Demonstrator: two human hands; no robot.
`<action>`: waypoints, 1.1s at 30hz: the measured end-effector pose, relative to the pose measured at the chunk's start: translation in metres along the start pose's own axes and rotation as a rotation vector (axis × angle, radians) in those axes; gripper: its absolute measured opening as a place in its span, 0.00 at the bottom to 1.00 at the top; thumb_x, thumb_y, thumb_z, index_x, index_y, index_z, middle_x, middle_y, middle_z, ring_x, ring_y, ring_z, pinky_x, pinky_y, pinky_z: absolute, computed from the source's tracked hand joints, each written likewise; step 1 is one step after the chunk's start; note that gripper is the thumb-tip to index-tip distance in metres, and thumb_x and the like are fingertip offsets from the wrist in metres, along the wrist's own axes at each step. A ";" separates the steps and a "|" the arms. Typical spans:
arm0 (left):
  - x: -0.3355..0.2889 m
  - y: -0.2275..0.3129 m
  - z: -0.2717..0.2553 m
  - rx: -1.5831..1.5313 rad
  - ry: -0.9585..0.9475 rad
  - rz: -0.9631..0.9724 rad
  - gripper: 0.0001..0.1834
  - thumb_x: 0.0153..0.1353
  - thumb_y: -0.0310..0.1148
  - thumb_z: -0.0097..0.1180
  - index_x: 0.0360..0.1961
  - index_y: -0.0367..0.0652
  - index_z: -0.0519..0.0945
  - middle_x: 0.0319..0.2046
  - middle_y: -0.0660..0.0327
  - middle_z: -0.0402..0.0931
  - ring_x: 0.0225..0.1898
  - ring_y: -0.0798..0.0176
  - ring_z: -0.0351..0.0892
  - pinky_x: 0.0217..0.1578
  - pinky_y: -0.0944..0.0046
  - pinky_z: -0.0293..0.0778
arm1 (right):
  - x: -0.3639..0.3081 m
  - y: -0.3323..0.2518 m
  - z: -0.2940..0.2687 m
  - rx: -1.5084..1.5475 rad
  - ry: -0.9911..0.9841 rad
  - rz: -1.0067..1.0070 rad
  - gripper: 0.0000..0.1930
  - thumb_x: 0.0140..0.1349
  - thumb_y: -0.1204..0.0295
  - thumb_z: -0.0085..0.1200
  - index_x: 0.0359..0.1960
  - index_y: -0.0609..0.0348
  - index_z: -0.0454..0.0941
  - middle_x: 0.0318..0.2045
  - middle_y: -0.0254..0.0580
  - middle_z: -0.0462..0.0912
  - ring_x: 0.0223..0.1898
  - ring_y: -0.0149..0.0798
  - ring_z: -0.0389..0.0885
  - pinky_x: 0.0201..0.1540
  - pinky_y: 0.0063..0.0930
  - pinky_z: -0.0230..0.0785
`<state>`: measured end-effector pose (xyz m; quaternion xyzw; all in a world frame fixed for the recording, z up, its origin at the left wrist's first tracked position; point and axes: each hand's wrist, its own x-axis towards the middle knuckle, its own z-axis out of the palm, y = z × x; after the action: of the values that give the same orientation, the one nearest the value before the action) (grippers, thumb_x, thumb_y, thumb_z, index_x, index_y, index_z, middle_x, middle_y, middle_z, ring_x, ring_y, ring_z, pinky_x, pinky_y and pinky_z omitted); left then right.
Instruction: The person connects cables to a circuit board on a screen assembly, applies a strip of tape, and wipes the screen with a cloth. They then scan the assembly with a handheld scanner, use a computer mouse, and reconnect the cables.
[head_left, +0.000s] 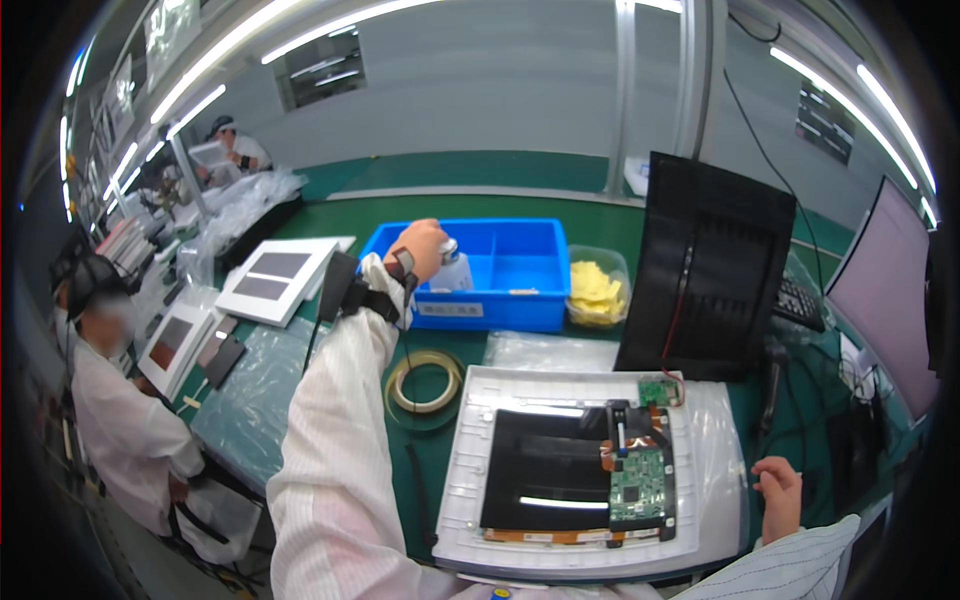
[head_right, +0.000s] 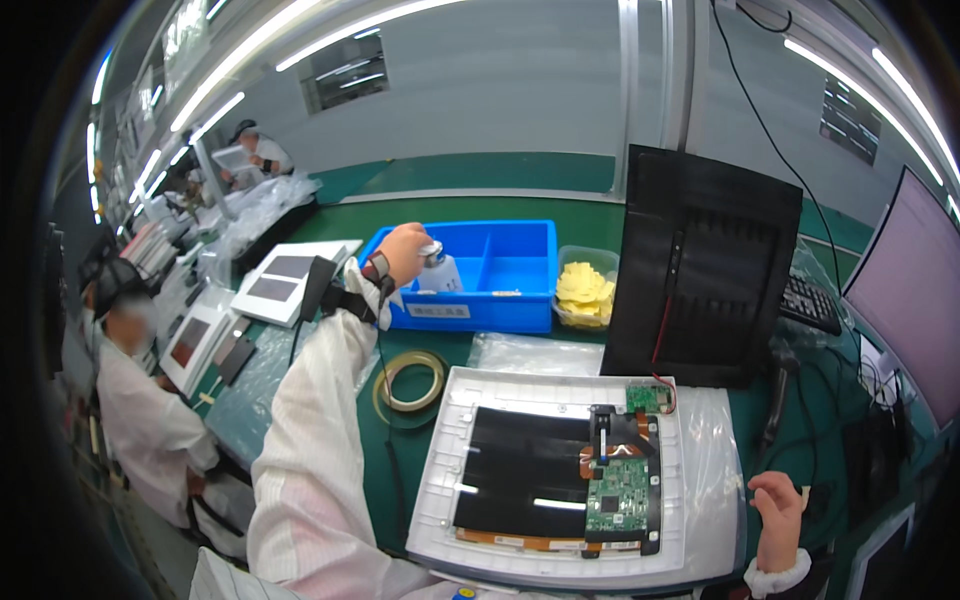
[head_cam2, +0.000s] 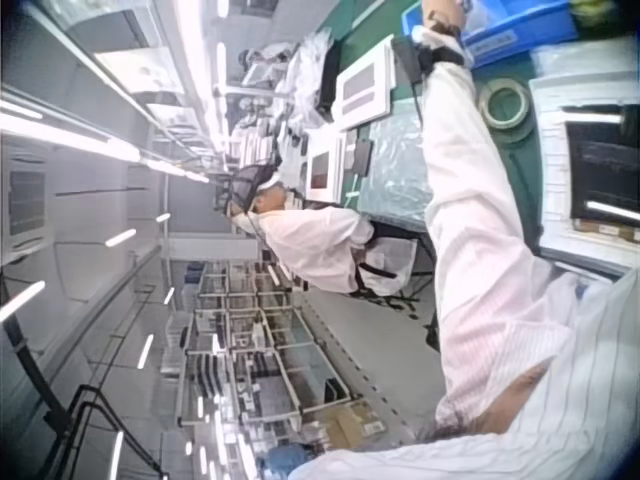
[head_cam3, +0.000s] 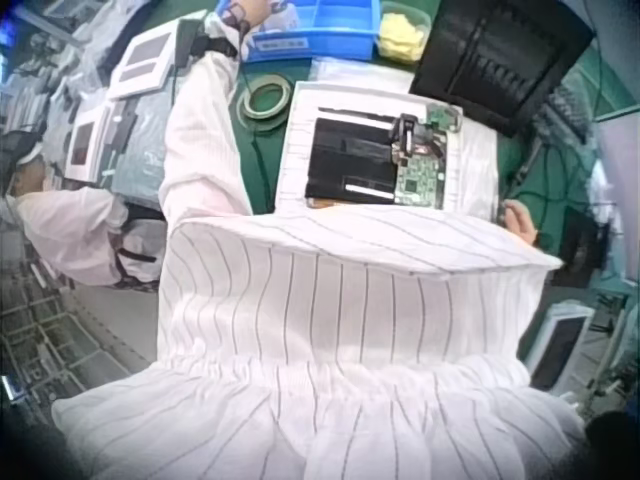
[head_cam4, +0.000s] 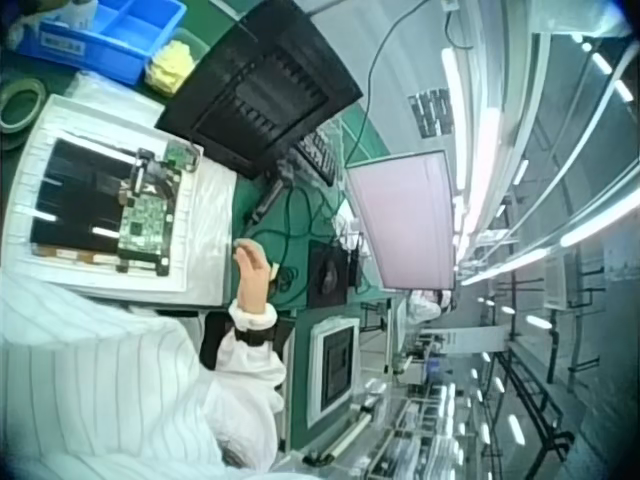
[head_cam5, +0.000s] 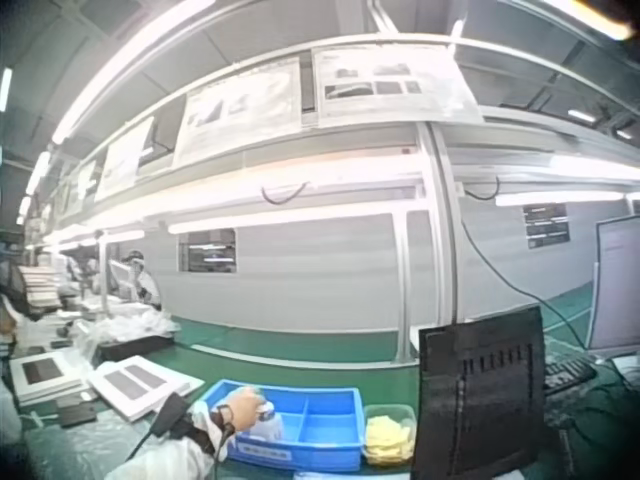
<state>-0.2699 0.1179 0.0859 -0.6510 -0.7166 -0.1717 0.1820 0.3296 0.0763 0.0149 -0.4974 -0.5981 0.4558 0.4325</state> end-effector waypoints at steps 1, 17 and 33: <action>-0.001 -0.004 0.000 0.000 -0.003 -0.001 0.11 0.44 0.19 0.55 0.30 0.38 0.83 0.35 0.51 0.77 0.40 0.48 0.76 0.45 0.58 0.72 | 0.000 -0.001 0.001 -0.007 -0.003 0.000 0.05 0.57 0.74 0.51 0.32 0.61 0.76 0.36 0.33 0.74 0.38 0.29 0.72 0.39 0.20 0.63; -0.006 0.004 -0.007 -0.038 -0.118 0.108 0.14 0.43 0.19 0.52 0.34 0.36 0.82 0.38 0.49 0.76 0.42 0.47 0.75 0.45 0.57 0.73 | -0.004 -0.001 0.000 -0.020 -0.027 -0.013 0.05 0.57 0.74 0.51 0.31 0.62 0.77 0.36 0.34 0.73 0.39 0.29 0.71 0.40 0.21 0.63; -0.181 0.120 -0.154 -0.160 0.037 0.251 0.16 0.43 0.17 0.56 0.37 0.34 0.79 0.35 0.52 0.75 0.37 0.53 0.76 0.38 0.62 0.73 | -0.059 -0.043 0.163 -0.421 -0.768 -0.772 0.13 0.49 0.75 0.56 0.38 0.64 0.76 0.46 0.49 0.75 0.46 0.48 0.74 0.47 0.38 0.67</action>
<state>-0.1292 -0.1030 0.1340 -0.7448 -0.6100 -0.2160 0.1628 0.1707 -0.0048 0.0187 -0.1179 -0.9277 0.2843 0.2113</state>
